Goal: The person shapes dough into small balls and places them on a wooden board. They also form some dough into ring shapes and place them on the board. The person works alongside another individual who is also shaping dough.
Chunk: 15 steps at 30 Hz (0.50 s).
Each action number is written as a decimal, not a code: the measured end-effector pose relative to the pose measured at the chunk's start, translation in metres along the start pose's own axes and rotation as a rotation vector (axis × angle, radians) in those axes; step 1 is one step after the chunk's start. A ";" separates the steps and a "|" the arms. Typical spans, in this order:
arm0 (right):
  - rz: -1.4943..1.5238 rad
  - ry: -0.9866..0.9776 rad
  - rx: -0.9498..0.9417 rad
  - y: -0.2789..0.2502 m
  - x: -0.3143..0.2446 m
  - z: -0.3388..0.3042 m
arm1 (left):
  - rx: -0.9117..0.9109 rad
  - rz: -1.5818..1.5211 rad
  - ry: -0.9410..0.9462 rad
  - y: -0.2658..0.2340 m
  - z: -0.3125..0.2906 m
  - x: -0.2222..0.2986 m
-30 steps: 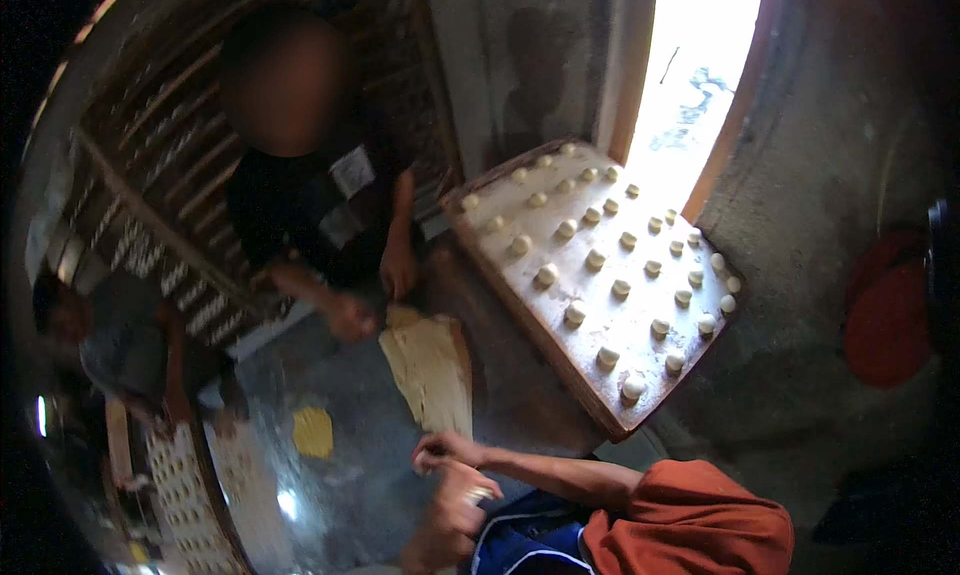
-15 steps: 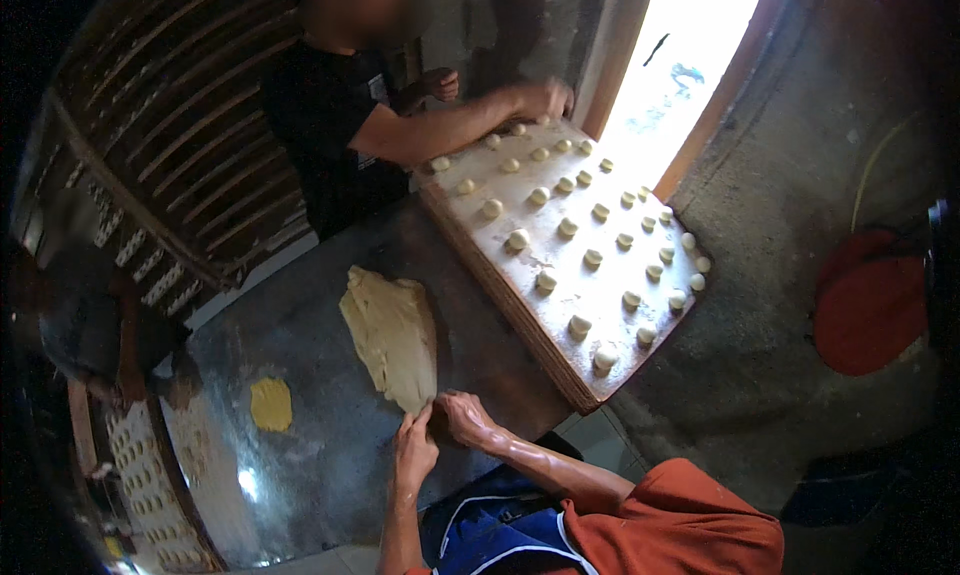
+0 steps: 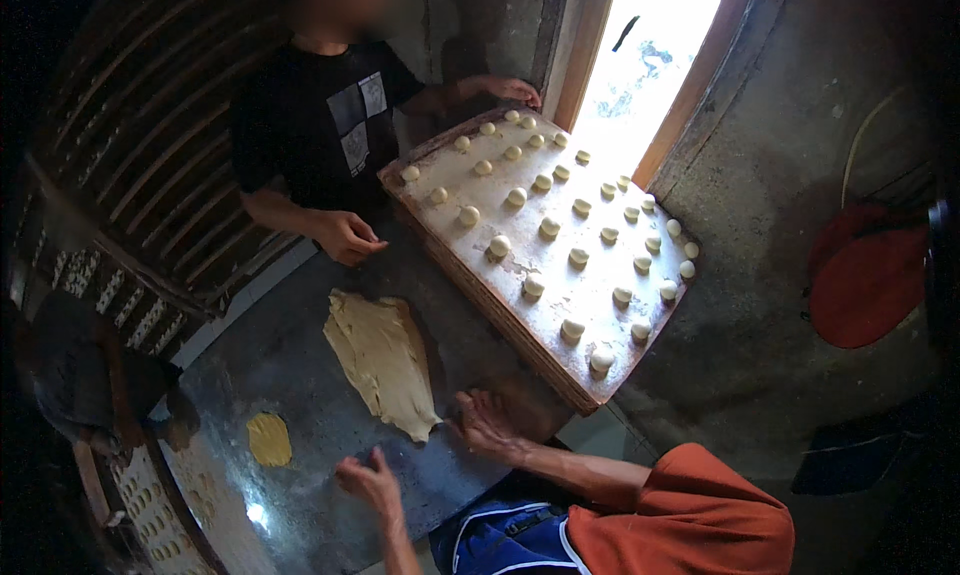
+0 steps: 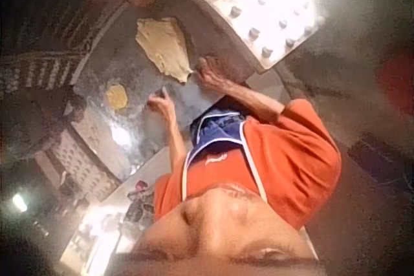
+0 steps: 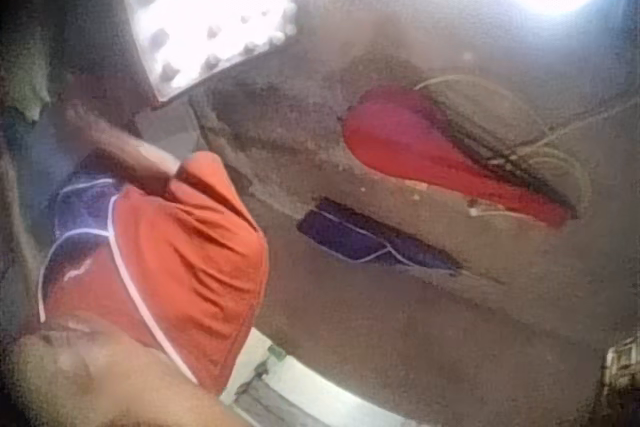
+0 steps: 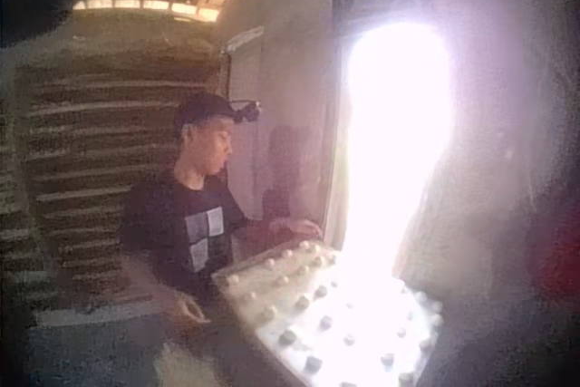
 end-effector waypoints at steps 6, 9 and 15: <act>0.226 -0.244 -0.501 0.065 0.012 -0.049 | -0.049 -0.448 0.303 0.031 -0.069 -0.014; 0.504 -0.091 -0.552 0.063 0.065 -0.011 | -0.054 -0.422 0.234 -0.012 -0.036 -0.025; 0.030 -0.294 0.025 0.041 -0.013 -0.003 | -0.051 -0.399 0.249 0.032 -0.030 0.037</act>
Point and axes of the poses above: each hand's wrist, its own z-axis towards the middle knuckle, its own y-axis out of the palm, x = y × z, the point moved 7 cm from there along z, towards the middle knuckle, and after that the axes turned 14 degrees about -x, right-handed, at the moved point
